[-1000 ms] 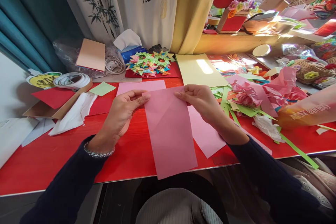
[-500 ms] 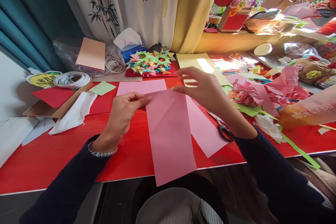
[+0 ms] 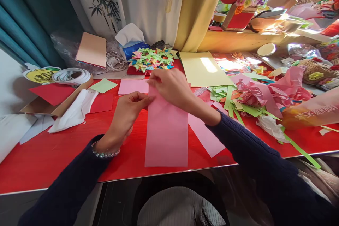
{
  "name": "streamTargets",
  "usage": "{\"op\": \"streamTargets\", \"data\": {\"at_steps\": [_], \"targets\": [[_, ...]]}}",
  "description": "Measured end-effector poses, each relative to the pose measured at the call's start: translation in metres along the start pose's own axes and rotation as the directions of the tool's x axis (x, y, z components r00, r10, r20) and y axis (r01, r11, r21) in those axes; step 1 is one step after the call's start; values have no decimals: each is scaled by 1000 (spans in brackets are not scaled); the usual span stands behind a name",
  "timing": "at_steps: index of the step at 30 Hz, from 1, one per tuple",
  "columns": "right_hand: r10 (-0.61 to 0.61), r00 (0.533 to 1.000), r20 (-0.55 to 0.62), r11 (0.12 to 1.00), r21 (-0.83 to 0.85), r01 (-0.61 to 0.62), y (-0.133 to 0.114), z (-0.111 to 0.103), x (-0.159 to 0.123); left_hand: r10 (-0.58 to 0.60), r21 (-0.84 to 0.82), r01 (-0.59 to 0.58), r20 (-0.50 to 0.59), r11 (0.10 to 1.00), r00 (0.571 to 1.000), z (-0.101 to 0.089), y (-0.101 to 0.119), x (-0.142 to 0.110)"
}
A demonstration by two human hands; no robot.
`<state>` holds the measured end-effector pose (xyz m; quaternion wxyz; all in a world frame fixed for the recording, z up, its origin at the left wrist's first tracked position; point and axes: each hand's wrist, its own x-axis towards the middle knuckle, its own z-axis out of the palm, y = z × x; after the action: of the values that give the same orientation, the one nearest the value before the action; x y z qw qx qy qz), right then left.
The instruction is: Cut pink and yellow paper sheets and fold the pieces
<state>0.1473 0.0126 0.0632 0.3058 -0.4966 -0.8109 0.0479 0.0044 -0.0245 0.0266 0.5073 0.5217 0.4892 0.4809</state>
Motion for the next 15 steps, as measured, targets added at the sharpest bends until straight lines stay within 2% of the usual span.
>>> {"op": "streamTargets", "data": {"at_steps": [2,9,13,15], "targets": [[17,998,-52,1000,-5,-18,7,-4,8,-35,9,35,42,999,999,2,0,-1],[81,993,-91,997,18,-80,29,-16,22,-177,68,168,176,983,968,2,-9,-23],[85,993,-82,996,27,-83,33,-9,20,-320,111,303,219,947,922,-2,-15,-54],[85,995,-47,996,32,-83,32,-2,18,-426,150,400,254,904,868,-4,-18,-76]]}}
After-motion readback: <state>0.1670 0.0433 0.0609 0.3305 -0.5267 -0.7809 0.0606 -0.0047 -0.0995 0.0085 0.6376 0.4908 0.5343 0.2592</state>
